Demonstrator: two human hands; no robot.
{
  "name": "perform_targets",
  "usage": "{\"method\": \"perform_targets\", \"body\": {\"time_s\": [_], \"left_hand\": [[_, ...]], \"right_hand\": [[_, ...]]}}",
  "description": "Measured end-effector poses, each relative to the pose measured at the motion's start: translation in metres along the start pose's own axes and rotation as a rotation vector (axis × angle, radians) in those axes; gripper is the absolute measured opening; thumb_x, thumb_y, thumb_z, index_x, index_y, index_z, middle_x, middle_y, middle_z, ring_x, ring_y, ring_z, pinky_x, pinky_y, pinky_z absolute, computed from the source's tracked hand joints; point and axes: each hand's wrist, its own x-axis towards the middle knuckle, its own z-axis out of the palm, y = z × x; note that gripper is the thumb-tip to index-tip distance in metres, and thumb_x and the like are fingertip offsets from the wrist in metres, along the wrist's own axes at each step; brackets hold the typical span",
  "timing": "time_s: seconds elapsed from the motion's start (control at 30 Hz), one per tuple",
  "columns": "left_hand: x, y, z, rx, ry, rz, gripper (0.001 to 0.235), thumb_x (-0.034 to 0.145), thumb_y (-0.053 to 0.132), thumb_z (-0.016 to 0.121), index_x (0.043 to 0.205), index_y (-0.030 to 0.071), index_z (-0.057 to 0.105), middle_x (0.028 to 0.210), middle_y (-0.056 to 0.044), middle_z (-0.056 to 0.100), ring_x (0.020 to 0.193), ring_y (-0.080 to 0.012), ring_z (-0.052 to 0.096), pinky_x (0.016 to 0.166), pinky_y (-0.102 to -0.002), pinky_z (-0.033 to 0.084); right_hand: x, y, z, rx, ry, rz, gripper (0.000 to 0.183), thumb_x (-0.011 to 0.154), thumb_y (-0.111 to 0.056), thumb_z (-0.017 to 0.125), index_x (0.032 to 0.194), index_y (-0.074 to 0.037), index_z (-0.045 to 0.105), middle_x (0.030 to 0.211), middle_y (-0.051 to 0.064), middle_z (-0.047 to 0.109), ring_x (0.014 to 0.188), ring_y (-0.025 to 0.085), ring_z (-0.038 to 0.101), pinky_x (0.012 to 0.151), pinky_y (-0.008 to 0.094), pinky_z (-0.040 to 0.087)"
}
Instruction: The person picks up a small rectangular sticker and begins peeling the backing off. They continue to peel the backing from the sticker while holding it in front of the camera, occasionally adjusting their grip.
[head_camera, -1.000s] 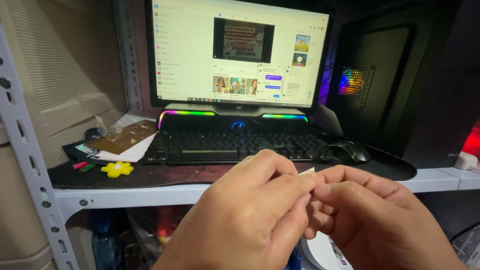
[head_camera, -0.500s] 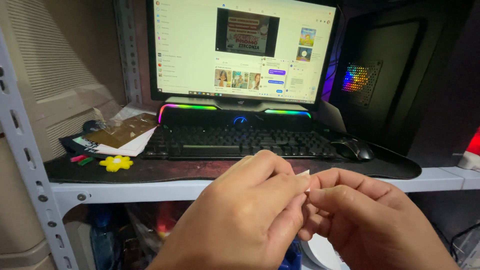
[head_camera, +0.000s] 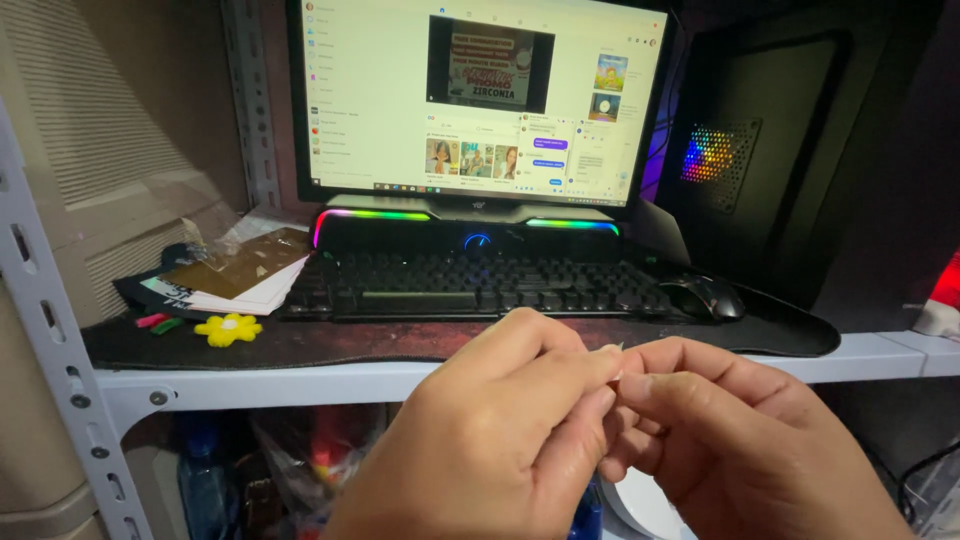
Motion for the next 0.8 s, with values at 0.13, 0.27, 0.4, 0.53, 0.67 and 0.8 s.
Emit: {"method": "perform_targets", "body": {"time_s": [0.13,0.27,0.4,0.53,0.67,0.8], "left_hand": [[0.002,0.007,-0.002,0.0,-0.012,-0.042,0.02,0.1,0.013,0.053,0.108,0.01,0.071,0.096,-0.003,0.061,0.078,-0.0171,0.064,0.07,-0.031,0.053],[0.004,0.009,-0.001,-0.004,0.024,-0.042,0.017,0.099,0.012,0.056,0.105,0.009,0.071,0.095,-0.004,0.063,0.076,-0.0171,0.066,0.068,-0.03,0.054],[0.005,0.01,0.0,-0.022,0.056,-0.067,0.016,0.094,0.009,0.061,0.104,0.011,0.074,0.091,-0.003,0.066,0.079,-0.0158,0.069,0.07,-0.028,0.055],[0.004,0.014,0.001,-0.018,0.075,-0.145,0.018,0.091,0.012,0.064,0.102,0.016,0.077,0.091,0.002,0.069,0.08,-0.0123,0.07,0.071,-0.027,0.056],[0.008,0.023,-0.004,-0.073,0.058,-0.382,0.015,0.086,0.02,0.069,0.091,0.024,0.082,0.083,0.009,0.077,0.075,-0.0044,0.075,0.063,-0.022,0.061],[0.024,0.044,-0.019,-0.222,-0.074,-0.887,0.016,0.084,0.022,0.073,0.083,0.023,0.088,0.079,0.01,0.086,0.068,-0.0006,0.085,0.066,-0.017,0.073]], "right_hand": [[-0.005,-0.005,0.007,-0.012,0.075,0.005,0.015,0.095,0.015,0.059,0.093,0.027,0.067,0.085,0.035,0.064,0.074,0.045,0.056,0.069,0.055,0.043],[-0.003,-0.001,-0.002,0.017,-0.022,-0.061,0.019,0.095,0.012,0.06,0.093,0.027,0.07,0.081,0.036,0.064,0.067,0.046,0.055,0.058,0.056,0.042],[-0.006,-0.003,-0.002,0.012,-0.032,-0.096,0.022,0.095,0.01,0.059,0.097,0.029,0.071,0.079,0.038,0.064,0.066,0.048,0.056,0.061,0.056,0.042],[-0.01,-0.005,0.003,0.004,0.05,-0.058,0.019,0.098,0.013,0.057,0.096,0.029,0.066,0.079,0.04,0.059,0.068,0.05,0.051,0.063,0.058,0.038],[-0.012,-0.005,-0.001,-0.048,0.024,-0.086,0.019,0.098,0.009,0.063,0.091,0.026,0.069,0.072,0.037,0.06,0.065,0.045,0.053,0.061,0.055,0.041],[-0.016,-0.002,-0.003,-0.066,-0.052,-0.152,0.015,0.094,0.009,0.067,0.084,0.02,0.068,0.064,0.032,0.059,0.061,0.044,0.058,0.059,0.054,0.045]]}}
